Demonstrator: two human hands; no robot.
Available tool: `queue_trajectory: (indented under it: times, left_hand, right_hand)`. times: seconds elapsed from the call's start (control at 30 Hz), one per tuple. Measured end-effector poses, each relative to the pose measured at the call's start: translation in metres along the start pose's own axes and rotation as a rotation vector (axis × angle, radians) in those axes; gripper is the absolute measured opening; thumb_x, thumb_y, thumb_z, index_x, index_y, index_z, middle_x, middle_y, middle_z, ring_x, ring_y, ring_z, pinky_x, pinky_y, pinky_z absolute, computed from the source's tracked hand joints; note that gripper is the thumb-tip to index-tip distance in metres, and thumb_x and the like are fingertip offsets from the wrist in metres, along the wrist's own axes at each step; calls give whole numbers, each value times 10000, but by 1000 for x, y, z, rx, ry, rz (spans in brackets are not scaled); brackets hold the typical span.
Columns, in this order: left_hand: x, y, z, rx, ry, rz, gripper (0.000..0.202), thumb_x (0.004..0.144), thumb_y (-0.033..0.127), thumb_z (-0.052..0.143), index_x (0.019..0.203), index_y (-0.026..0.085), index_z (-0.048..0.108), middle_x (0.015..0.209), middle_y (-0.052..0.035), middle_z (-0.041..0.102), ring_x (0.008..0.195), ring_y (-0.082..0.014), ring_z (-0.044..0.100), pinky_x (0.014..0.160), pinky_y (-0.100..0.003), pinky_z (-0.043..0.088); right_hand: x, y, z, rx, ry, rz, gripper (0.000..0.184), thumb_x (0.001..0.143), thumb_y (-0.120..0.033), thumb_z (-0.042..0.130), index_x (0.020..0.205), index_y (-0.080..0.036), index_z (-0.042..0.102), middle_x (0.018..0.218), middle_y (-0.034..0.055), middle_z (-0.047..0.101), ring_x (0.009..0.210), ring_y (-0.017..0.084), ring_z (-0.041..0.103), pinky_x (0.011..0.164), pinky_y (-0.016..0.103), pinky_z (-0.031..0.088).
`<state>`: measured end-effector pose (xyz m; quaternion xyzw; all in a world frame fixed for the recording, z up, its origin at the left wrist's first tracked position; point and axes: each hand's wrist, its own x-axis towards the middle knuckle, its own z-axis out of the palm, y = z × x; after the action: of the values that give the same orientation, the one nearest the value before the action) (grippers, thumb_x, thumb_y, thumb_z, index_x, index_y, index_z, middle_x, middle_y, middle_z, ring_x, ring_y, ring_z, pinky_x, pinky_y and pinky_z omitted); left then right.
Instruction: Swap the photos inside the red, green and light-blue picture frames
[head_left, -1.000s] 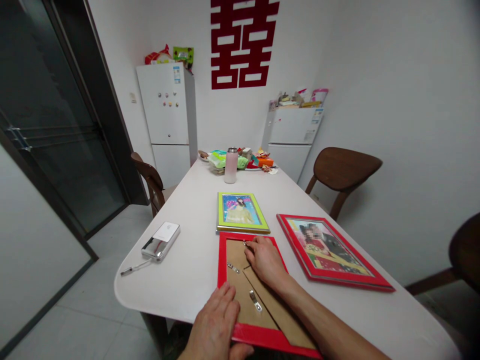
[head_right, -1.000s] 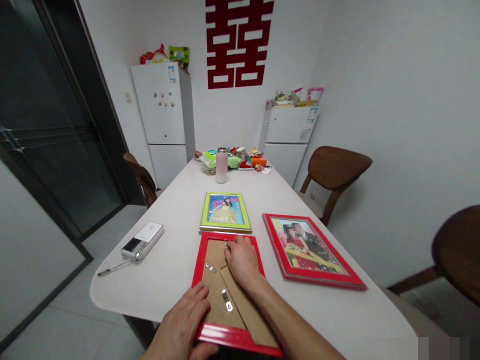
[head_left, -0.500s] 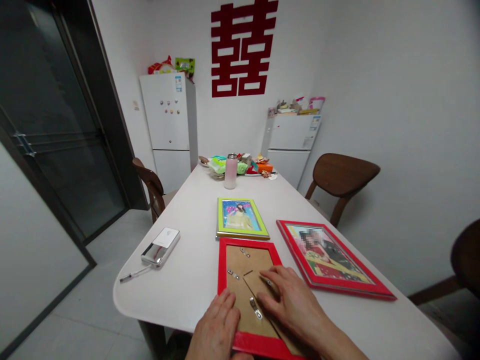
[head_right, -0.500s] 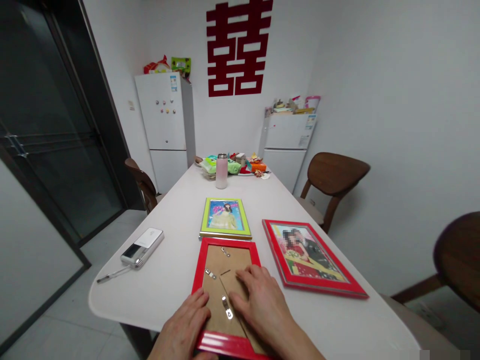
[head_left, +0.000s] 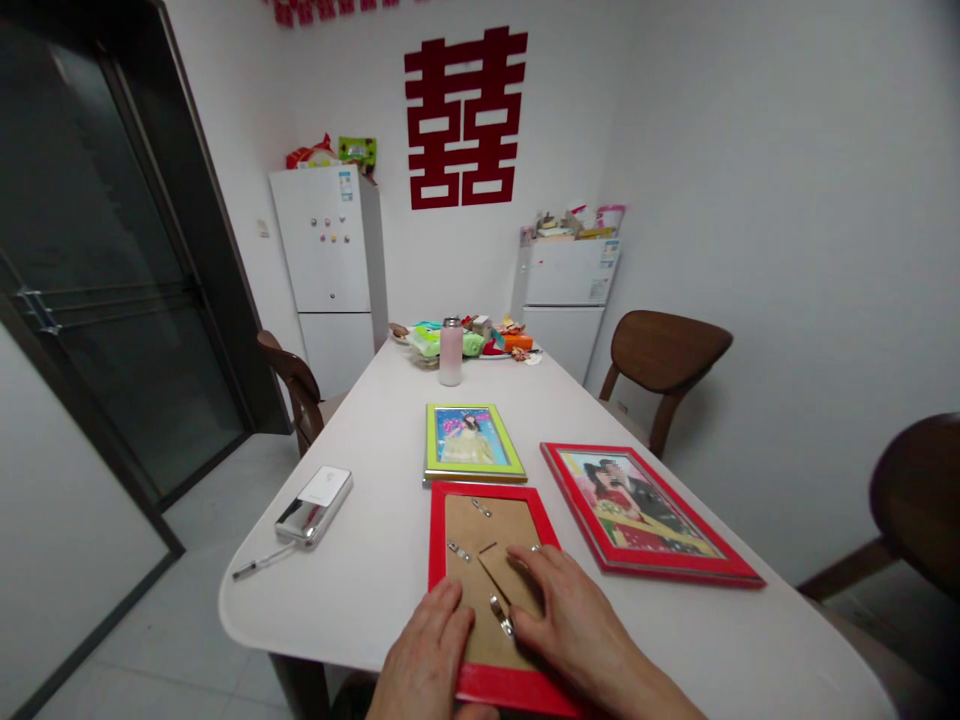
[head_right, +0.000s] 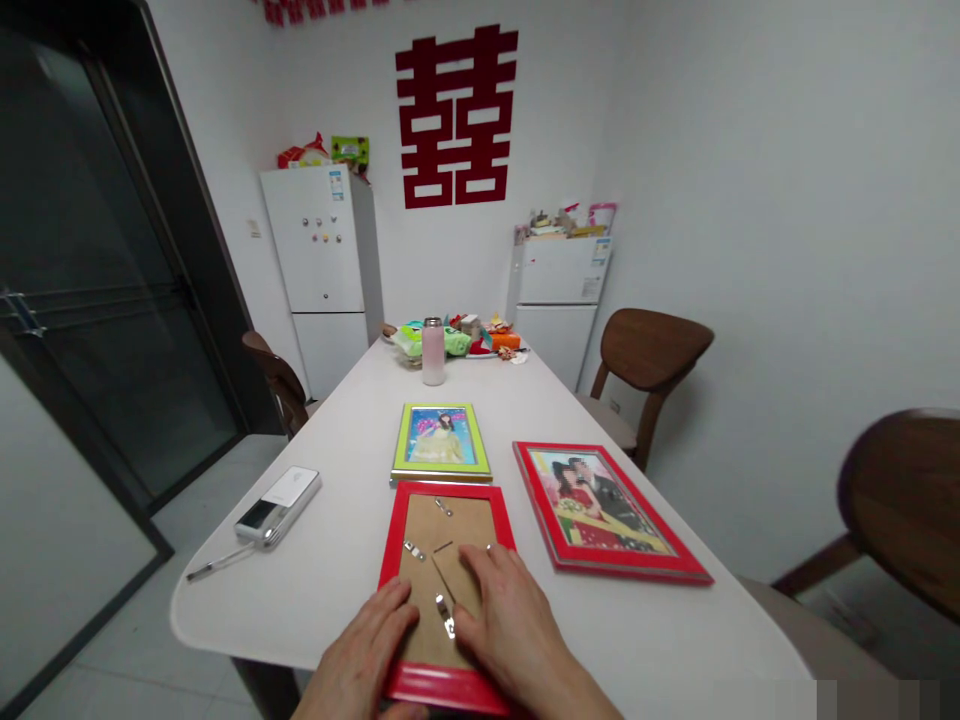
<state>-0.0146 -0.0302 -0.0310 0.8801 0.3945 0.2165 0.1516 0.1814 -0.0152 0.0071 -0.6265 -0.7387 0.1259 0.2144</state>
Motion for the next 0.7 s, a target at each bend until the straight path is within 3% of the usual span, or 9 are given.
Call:
queue_trajectory:
  times: [0.1,0.2,0.33,0.47,0.7]
  left_hand:
    - [4,6,-7,-304,124,-93,548,659,275,596,1157,137,414,1270,-174,371,1156,-276,351,945,-425,311]
    - [16,15,-18,-787,294,-268,485,730,257,517,1178,161,358,1217,-134,447,1091,-236,439,917,-389,354]
    - [31,20,-30,-1366,321,-424,417,725,260,530,1098,129,398,1048,-124,577,930,-239,559,781,-357,454]
    - [23,3,-48,-1478,368,-551,390,691,230,581,1044,132,449,946,-95,626,810,-238,608,654,-328,492]
    - [-8,-48,-76,-1333,364,-708,410,670,231,608,1040,131,464,849,-71,656,686,-225,631,608,-322,492]
  right_hand:
    - [3,-3,-12,6,26,14,459,604,-243,512,1051,-144,533,978,98,538,925,212,477,821,316,352]
    - [3,-14,-24,32,62,1,428,596,-230,515,1014,-147,553,954,91,542,905,206,483,823,323,357]
    - [1,-37,-26,129,70,-89,394,610,-210,523,1002,-176,547,945,74,533,883,188,488,800,318,381]
    - [3,-30,-20,183,72,-143,351,682,-276,495,1021,-191,531,1005,76,527,934,192,480,808,322,386]
    - [9,35,-8,-113,71,156,418,713,-320,433,1066,-113,516,967,133,552,886,233,524,753,326,392]
